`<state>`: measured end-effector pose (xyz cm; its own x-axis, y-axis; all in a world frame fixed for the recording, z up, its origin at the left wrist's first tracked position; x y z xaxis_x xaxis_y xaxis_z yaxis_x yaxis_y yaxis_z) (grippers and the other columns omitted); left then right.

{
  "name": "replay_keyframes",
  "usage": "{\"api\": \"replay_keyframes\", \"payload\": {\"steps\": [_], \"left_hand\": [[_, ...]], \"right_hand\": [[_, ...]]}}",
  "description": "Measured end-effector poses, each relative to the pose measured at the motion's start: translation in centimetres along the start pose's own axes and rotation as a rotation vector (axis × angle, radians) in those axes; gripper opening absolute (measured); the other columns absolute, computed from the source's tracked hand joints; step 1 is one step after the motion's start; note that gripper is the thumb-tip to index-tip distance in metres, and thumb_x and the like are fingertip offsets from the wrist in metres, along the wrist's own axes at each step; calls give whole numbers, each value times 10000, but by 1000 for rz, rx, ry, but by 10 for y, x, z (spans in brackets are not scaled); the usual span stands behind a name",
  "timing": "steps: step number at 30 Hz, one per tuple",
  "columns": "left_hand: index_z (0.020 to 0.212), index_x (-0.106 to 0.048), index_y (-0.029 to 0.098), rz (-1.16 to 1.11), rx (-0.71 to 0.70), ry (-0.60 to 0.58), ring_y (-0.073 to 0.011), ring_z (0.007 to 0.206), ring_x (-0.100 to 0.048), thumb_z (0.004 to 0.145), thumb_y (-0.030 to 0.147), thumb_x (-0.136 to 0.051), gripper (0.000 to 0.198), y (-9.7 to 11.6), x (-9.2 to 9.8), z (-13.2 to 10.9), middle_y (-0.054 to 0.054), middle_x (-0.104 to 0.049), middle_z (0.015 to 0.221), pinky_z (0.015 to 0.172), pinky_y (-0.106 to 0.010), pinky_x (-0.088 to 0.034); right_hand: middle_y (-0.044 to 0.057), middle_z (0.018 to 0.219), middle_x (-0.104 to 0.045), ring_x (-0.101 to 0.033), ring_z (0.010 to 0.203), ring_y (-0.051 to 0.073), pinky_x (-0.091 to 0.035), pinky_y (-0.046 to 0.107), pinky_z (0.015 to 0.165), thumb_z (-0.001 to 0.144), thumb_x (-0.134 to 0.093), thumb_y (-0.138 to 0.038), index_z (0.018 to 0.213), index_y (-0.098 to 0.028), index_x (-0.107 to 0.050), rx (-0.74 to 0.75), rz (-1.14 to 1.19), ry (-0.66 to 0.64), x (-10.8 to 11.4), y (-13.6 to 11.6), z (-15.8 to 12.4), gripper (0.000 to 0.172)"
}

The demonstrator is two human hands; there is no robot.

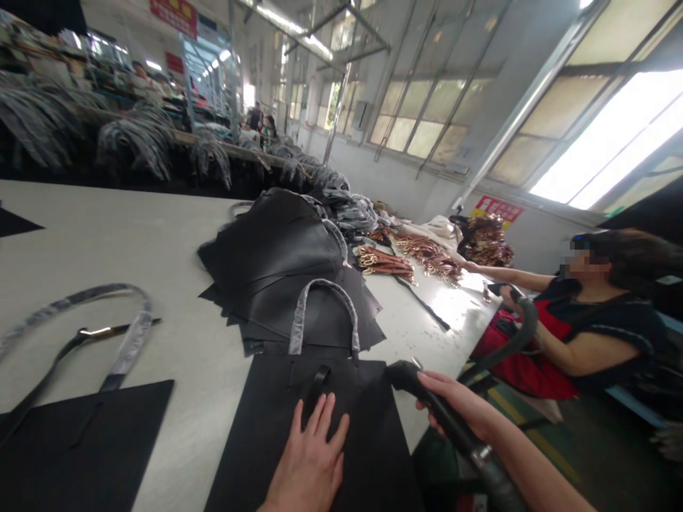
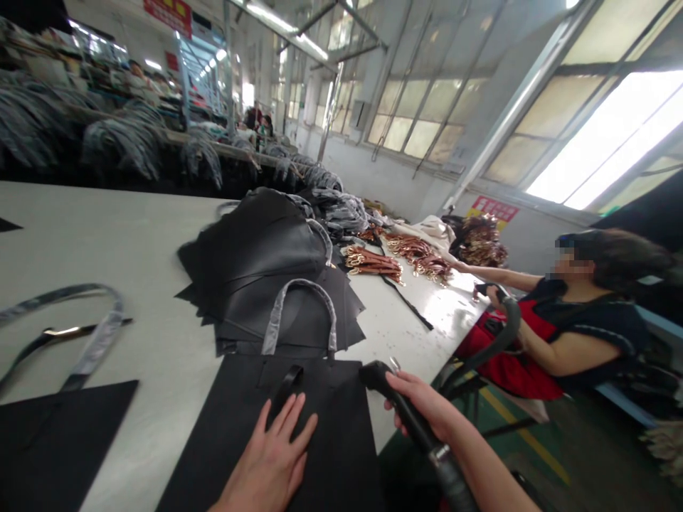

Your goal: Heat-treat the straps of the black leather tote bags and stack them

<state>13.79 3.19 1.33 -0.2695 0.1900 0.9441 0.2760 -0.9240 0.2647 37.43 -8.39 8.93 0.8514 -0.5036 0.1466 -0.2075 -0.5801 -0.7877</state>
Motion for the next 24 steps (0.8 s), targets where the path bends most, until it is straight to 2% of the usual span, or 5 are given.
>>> {"api": "replay_keyframes", "payload": {"steps": [7, 14, 17, 20, 24], "left_hand": [[1391, -433, 280, 55, -24, 29, -316, 1396, -289, 782, 111, -479, 634, -1, 2, -2, -153, -360, 1494, 1064, -627, -276], [1390, -435, 280, 68, -19, 54, -314, 1395, -294, 790, 127, -498, 622, 1, 3, -2, -138, -339, 1508, 1067, -606, -285], [1393, -438, 273, 70, -5, 59, -341, 1385, -305, 810, 206, -538, 596, 0, -1, -3, -159, -318, 1513, 1056, -626, -283], [1404, -429, 272, 90, 20, 78, -361, 1374, -318, 812, 278, -569, 608, 0, -5, -3, -173, -316, 1510, 1052, -637, -272], [1390, -461, 255, 129, 133, 116, -369, 1356, -349, 836, 290, -539, 561, -4, -2, -1, -180, -375, 1478, 1041, -654, -260]], "right_hand": [[61, 724, -664, -613, 455, 138, -488, 205, 354, 940, -460, -469, 1090, -150, -484, -84, 31, -65, -7, -4, 38, 353], [38, 642, -637, -600, 430, 147, -480, 207, 332, 937, -472, -438, 1037, -153, -497, -122, 23, -70, 1, 3, 24, 303], [32, 643, -633, -594, 427, 143, -483, 216, 339, 932, -484, -441, 995, -163, -504, -58, 37, -35, -11, 2, 33, 286], [4, 646, -612, -580, 420, 125, -462, 195, 327, 919, -523, -423, 966, -183, -505, 87, 47, 37, -24, -12, 46, 245], [-27, 671, -590, -574, 423, 103, -457, 176, 339, 911, -553, -397, 1038, -214, -509, 226, 57, 113, -20, -32, 29, 227]]}}
Point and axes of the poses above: each hand's wrist, its own z-axis towards the middle knuckle, its own x-axis out of the back of the hand, y = z × x, the point moved 5 cm from there along z, towards the middle knuckle
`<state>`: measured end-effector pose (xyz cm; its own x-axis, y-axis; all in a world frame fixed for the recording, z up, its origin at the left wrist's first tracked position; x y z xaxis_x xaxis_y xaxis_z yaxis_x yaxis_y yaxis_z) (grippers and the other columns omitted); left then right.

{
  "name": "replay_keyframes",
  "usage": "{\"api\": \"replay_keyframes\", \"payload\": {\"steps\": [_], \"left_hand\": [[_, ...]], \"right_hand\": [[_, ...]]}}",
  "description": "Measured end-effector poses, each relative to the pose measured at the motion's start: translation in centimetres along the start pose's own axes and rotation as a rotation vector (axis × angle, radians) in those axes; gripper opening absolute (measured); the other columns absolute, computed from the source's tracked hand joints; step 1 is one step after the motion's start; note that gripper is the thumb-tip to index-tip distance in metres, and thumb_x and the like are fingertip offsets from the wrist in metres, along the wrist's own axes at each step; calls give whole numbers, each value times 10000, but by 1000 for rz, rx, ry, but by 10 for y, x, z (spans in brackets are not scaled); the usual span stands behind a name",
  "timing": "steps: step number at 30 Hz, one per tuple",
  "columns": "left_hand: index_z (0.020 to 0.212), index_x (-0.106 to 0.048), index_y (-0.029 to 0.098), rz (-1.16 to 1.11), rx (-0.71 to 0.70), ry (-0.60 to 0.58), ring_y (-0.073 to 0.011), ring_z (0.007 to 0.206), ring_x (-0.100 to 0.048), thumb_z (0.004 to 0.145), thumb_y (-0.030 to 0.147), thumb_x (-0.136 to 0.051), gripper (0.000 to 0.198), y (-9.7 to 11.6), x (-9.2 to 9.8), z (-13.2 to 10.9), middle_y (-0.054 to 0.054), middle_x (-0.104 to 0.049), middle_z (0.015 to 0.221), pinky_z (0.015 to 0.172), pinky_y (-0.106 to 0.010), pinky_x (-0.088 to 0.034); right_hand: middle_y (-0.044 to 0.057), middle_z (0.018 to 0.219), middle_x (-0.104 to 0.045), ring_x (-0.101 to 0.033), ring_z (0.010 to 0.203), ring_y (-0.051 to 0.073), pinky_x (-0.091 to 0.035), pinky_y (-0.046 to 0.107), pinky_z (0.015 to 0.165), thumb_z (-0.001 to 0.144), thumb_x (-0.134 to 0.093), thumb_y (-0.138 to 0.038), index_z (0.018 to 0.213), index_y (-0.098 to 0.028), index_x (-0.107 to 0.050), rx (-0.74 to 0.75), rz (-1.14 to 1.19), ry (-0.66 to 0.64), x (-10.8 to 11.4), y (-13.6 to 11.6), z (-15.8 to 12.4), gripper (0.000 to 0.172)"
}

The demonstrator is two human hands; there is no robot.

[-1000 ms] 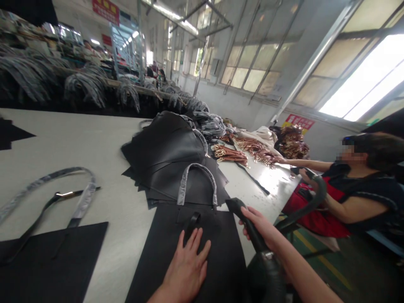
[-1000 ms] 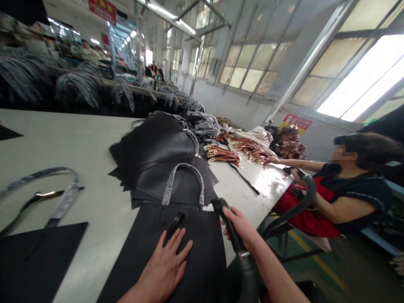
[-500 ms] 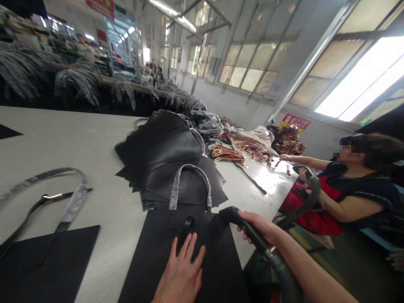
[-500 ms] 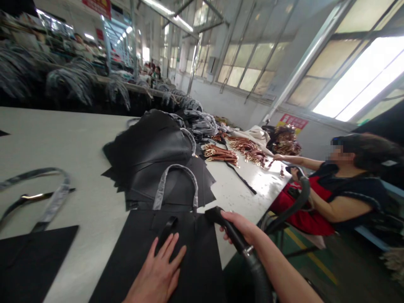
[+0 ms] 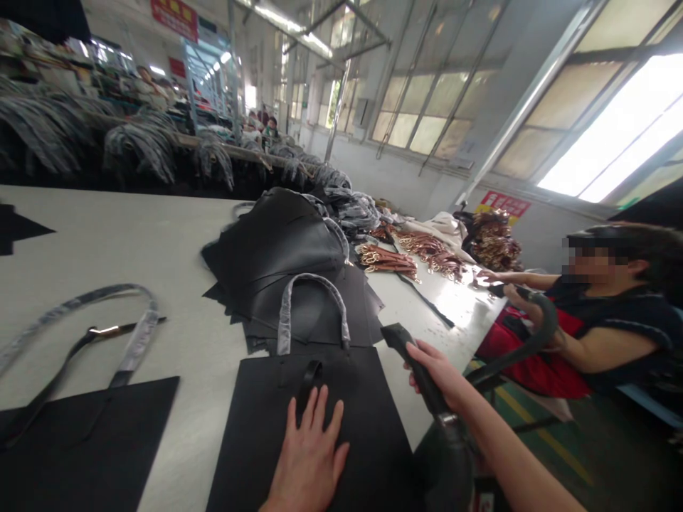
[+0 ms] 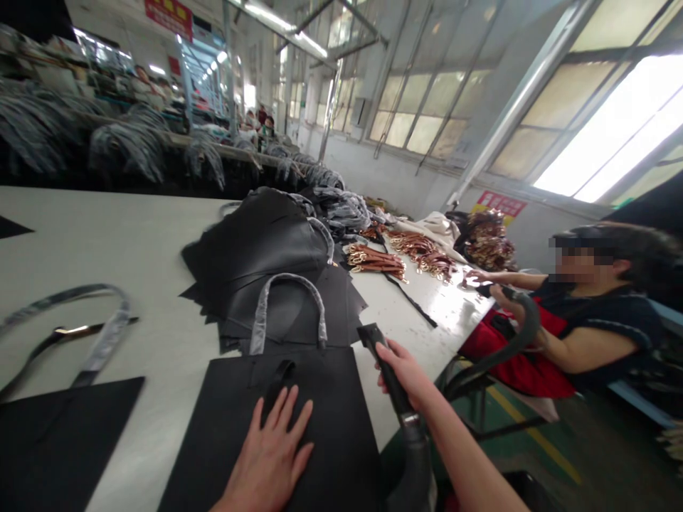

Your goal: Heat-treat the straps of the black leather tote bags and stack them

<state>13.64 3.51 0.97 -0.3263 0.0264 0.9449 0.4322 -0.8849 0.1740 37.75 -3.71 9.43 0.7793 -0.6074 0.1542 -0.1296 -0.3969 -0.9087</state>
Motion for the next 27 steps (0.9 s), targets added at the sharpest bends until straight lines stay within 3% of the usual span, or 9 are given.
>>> {"api": "replay_keyframes", "payload": {"steps": [3, 6, 10, 14, 19, 27], "left_hand": [[1368, -497, 225, 16, 148, 7, -373, 1351, -351, 871, 314, -504, 505, -7, 7, 6, -186, -398, 1464, 1047, -655, -235], [1373, -493, 207, 25, 255, 11, -380, 1356, -331, 908, 373, -459, 495, -13, 12, 11, -189, -378, 1476, 1057, -655, -204], [1388, -474, 191, 59, 307, 2, -387, 1362, -307, 920, 383, -431, 507, -16, 13, 12, -196, -348, 1491, 1062, -655, -174], [1396, -461, 187, 86, 296, -7, -384, 1364, -301, 924, 371, -414, 508, -14, 14, 10, -198, -344, 1492, 1063, -650, -166], [1398, -457, 191, 108, 274, -23, -374, 1374, -285, 932, 378, -392, 506, -14, 13, 10, -187, -328, 1504, 1069, -630, -171], [1403, -450, 204, 84, 280, -51, -362, 1380, -279, 937, 424, -377, 520, -13, 14, 3, -174, -329, 1507, 1079, -624, -160]], "right_hand": [[-19, 691, -601, -579, 437, 101, -468, 176, 356, 897, -581, -402, 1050, -215, -528, 0, 4, 15, 18, -8, -35, 247], [-5, 701, -620, -587, 446, 110, -471, 179, 357, 880, -609, -421, 1075, -210, -539, -67, -3, 25, 32, 2, -75, 296], [3, 721, -651, -602, 454, 125, -490, 194, 373, 877, -613, -433, 1279, -241, -448, -198, -9, 6, 35, 42, -125, 475], [14, 710, -662, -602, 426, 128, -470, 186, 347, 887, -589, -445, 1335, -224, -401, -299, 22, -3, 33, 87, -156, 534], [24, 685, -676, -588, 406, 128, -463, 185, 332, 888, -577, -447, 1328, -197, -394, -343, 87, -15, 25, 105, -152, 538], [-16, 684, -644, -583, 437, 108, -471, 178, 362, 829, -640, -473, 1163, -202, -520, -48, 78, 141, 19, 55, -113, 447]]}}
Point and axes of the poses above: each hand's wrist, its own z-axis towards the middle knuckle, its own x-axis out of the back of the hand, y = z × x, the point moved 5 cm from there along z, towards the middle knuckle
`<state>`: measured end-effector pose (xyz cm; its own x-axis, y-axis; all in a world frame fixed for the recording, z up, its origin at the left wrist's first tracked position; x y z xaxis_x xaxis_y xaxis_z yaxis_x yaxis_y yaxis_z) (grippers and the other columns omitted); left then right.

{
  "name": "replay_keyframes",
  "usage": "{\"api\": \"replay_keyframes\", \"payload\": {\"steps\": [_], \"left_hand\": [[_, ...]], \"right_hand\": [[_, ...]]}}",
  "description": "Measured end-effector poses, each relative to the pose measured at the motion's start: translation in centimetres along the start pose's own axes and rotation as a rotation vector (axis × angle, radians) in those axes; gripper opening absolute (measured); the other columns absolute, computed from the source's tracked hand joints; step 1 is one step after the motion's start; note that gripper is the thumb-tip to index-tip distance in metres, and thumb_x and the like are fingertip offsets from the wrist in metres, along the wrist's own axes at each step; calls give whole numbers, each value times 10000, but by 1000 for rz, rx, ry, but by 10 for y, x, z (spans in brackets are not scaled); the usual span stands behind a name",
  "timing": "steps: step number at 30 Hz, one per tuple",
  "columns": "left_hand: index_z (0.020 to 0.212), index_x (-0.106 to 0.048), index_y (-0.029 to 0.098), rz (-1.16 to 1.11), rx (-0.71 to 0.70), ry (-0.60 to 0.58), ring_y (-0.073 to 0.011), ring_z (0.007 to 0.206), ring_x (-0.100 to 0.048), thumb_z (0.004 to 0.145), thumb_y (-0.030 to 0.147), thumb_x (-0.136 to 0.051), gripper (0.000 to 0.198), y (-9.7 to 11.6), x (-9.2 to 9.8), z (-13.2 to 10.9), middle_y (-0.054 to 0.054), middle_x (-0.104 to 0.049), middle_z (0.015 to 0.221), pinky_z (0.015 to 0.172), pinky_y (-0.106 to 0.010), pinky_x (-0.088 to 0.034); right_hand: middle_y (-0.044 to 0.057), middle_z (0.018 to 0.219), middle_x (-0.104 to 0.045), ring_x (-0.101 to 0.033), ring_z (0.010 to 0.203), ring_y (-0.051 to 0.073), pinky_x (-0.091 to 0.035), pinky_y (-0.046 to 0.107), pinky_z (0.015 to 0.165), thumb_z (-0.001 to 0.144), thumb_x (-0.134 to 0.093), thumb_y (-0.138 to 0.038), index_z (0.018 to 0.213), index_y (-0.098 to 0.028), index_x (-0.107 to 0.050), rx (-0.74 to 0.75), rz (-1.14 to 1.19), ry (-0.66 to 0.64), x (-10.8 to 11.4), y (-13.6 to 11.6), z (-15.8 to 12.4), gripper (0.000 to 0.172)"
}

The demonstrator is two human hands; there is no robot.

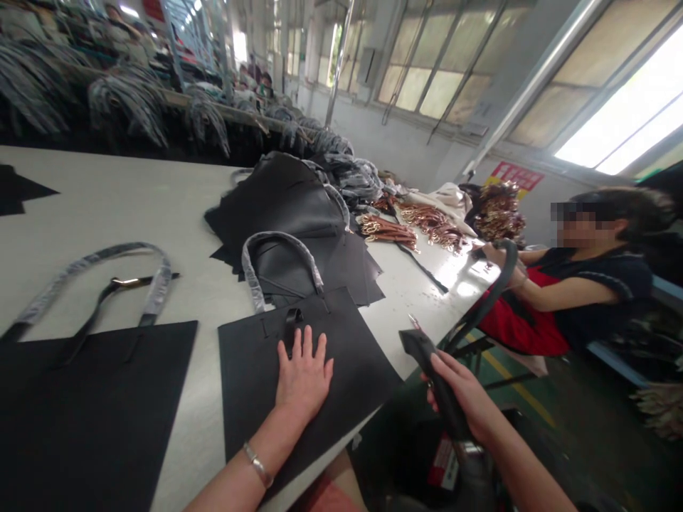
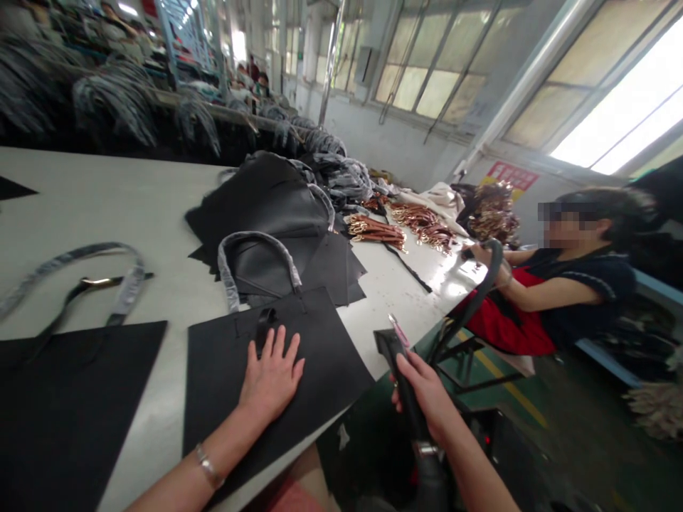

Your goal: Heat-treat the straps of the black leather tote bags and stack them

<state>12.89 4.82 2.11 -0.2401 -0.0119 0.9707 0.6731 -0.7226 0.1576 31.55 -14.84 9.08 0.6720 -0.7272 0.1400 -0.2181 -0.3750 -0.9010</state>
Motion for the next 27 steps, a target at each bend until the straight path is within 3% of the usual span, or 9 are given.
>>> {"api": "replay_keyframes", "payload": {"steps": [4, 7, 10, 12, 15, 18, 20, 23, 27], "left_hand": [[1402, -448, 201, -24, 5, 19, -375, 1371, -294, 923, 424, -407, 530, 5, 1, -20, -179, -340, 1500, 1059, -644, -196], [1369, -487, 200, -63, -35, 5, -376, 1319, -374, 888, 383, -484, 515, 7, 6, -31, -176, -393, 1470, 1018, -622, -304], [1288, -553, 170, -101, -80, -29, -320, 1212, -483, 837, 268, -542, 462, -5, 22, -29, -172, -468, 1409, 930, -482, -451], [1222, -589, 150, -105, -111, -16, -285, 1194, -491, 797, 176, -542, 429, -21, 36, -19, -164, -487, 1387, 909, -408, -472], [1180, -608, 158, -75, -162, 49, -276, 1259, -439, 774, 159, -549, 410, -49, 52, 1, -146, -491, 1390, 1066, -483, -331], [1215, -593, 171, -33, -174, 94, -295, 1296, -409, 815, 317, -583, 426, -72, 56, 16, -143, -502, 1386, 1139, -589, -87], [1216, -603, 186, -7, -169, 103, -320, 1329, -366, 807, 469, -605, 497, -83, 51, 21, -135, -495, 1399, 1134, -611, -18], [1217, -613, 222, 9, -148, 111, -344, 1376, -287, 754, 643, -603, 626, -95, 42, 22, -117, -443, 1449, 1127, -621, -15], [1296, -552, 223, -29, -109, 122, -337, 1407, -222, 729, 696, -593, 739, -104, 31, 18, -105, -348, 1511, 1121, -570, -168]], "right_hand": [[-7, 713, -660, -599, 462, 128, -484, 200, 375, 804, -674, -473, 1243, -223, -494, -12, -60, -63, -12, -3, -8, 536], [3, 730, -659, -600, 459, 132, -482, 207, 372, 821, -651, -470, 1305, -223, -452, -64, -105, -171, -37, 2, -14, 579], [1, 732, -642, -602, 441, 124, -474, 199, 365, 822, -638, -460, 1349, -228, -424, -94, -149, -276, -69, 2, -15, 615], [-7, 729, -623, -604, 428, 117, -469, 191, 357, 830, -624, -452, 1366, -230, -414, -102, -182, -347, -91, -2, -13, 617], [-20, 720, -598, -596, 404, 107, -463, 183, 343, 850, -597, -452, 1392, -226, -386, -89, -217, -444, -119, -9, -7, 624], [-28, 715, -592, -594, 400, 99, -463, 174, 340, 872, -577, -440, 1391, -236, -395, -89, -256, -509, -140, -14, 1, 587], [-32, 710, -590, -593, 400, 96, -459, 167, 338, 886, -562, -423, 1382, -243, -408, -90, -270, -547, -152, -18, 5, 550], [-34, 705, -587, -580, 389, 91, -451, 163, 329, 896, -547, -402, 1370, -232, -419, -94, -290, -590, -169, -23, 12, 520], [-29, 691, -583, -568, 380, 92, -445, 163, 320, 900, -531, -377, 1362, -207, -421, -138, -364, -604, -187, -28, 24, 505]]}}
Point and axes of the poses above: each hand's wrist, its own z-axis towards the middle knuckle, its own x-axis out of the back of the hand, y = z × x, the point moved 5 cm from there along z, towards the middle knuckle
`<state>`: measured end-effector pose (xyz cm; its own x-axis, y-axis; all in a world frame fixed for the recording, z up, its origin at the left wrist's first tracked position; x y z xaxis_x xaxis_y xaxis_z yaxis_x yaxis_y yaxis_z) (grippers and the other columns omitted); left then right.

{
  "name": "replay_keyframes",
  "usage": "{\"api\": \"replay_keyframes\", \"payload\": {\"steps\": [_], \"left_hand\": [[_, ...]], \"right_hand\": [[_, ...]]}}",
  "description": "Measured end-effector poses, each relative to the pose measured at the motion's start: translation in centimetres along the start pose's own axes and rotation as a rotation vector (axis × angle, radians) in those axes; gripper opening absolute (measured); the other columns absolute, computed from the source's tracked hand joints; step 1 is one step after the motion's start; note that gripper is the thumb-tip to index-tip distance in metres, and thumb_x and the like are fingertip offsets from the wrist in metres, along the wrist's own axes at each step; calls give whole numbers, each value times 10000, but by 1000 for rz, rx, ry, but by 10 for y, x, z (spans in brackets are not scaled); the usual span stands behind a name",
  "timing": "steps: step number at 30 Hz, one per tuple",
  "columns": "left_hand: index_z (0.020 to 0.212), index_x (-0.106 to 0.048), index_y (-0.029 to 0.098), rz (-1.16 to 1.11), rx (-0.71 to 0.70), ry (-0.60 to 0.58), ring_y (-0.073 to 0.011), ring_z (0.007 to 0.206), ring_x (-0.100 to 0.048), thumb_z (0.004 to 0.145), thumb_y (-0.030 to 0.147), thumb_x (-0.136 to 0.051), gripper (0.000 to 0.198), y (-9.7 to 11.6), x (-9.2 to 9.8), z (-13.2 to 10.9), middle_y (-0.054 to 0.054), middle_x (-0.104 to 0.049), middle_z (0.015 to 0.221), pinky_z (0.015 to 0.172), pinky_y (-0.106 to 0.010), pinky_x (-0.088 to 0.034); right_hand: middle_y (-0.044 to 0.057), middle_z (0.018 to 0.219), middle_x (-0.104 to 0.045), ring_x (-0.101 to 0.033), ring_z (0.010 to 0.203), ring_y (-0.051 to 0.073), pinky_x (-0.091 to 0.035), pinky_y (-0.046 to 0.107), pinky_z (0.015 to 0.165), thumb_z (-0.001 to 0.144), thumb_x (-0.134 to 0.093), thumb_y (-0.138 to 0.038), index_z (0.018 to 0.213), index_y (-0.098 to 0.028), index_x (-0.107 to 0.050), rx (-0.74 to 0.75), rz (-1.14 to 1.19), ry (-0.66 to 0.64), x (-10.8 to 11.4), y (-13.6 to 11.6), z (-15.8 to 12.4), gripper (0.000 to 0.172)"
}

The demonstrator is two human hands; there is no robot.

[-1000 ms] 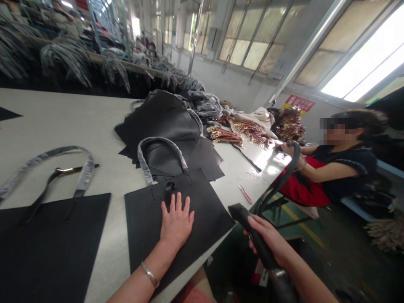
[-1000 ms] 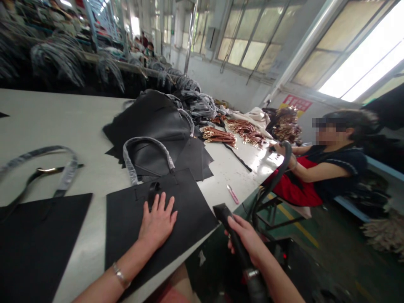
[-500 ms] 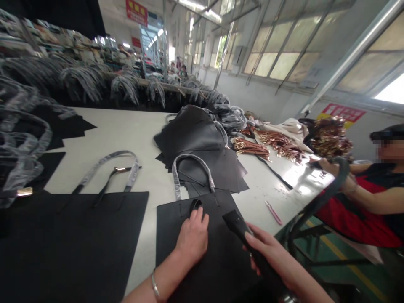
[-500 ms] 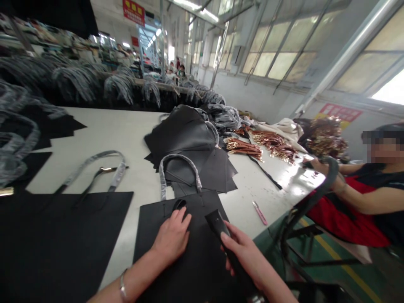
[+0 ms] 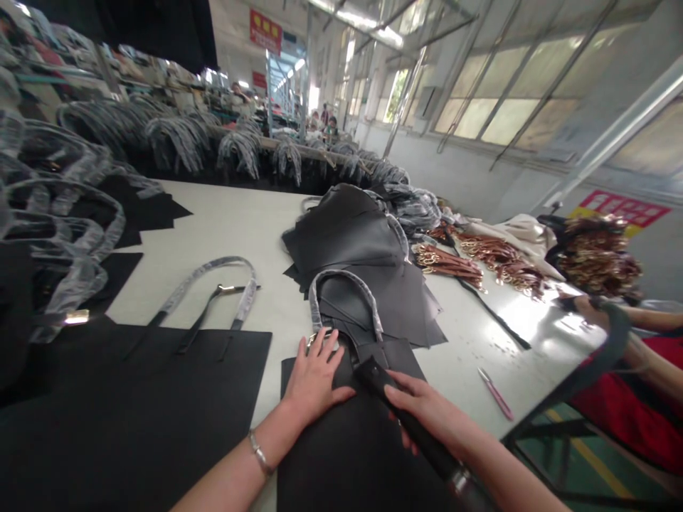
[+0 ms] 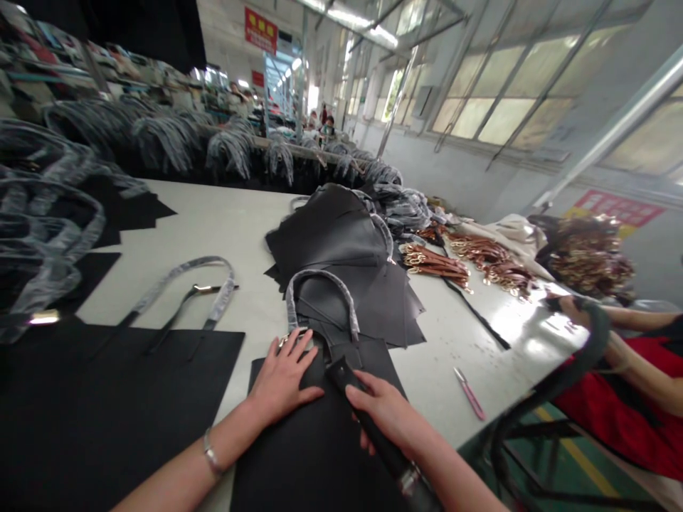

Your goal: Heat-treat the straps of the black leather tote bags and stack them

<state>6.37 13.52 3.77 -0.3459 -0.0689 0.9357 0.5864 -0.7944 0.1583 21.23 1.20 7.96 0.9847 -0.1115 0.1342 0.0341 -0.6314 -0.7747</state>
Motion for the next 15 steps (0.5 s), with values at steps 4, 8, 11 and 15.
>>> {"api": "replay_keyframes", "payload": {"steps": [4, 8, 11, 15], "left_hand": [[1286, -549, 198, -62, -3, -6, -328, 1409, -220, 709, 699, -615, 767, -2, -2, -2, -112, -340, 1514, 1115, -521, -229], [1209, -594, 173, -61, 10, 58, -354, 1386, -254, 687, 695, -645, 740, 0, 6, -4, -145, -387, 1478, 1121, -586, -162], [1173, -611, 139, -16, 17, 91, -332, 1271, -421, 775, 532, -665, 562, 9, 8, -18, -168, -503, 1371, 1073, -536, -296], [1100, -647, 112, 13, 44, 38, -273, 976, -595, 859, 324, -611, 322, 27, -4, -48, -139, -652, 1112, 831, -424, -494]], "right_hand": [[-28, 691, -578, -575, 385, 95, -446, 164, 319, 910, -504, -399, 1339, -212, -448, -3, -59, -40, -8, -13, 17, 471], [-27, 683, -578, -573, 380, 100, -447, 172, 318, 906, -507, -406, 1315, -212, -478, 16, -131, -56, -14, -23, 22, 454], [-23, 688, -582, -581, 387, 105, -453, 176, 324, 898, -523, -427, 1309, -208, -488, -21, -160, -66, -11, -22, 16, 467], [-21, 692, -593, -584, 388, 103, -449, 168, 321, 900, -521, -445, 1340, -207, -460, -45, -129, -92, -12, -19, 19, 504]]}}
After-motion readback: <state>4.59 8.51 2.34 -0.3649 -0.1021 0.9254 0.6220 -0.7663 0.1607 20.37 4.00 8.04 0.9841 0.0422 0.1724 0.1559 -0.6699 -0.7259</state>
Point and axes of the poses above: each hand's wrist, its own z-axis towards the middle knuckle, its own x-axis out of the back of the hand, y = z × x, the point moved 5 cm from there along z, towards the middle knuckle
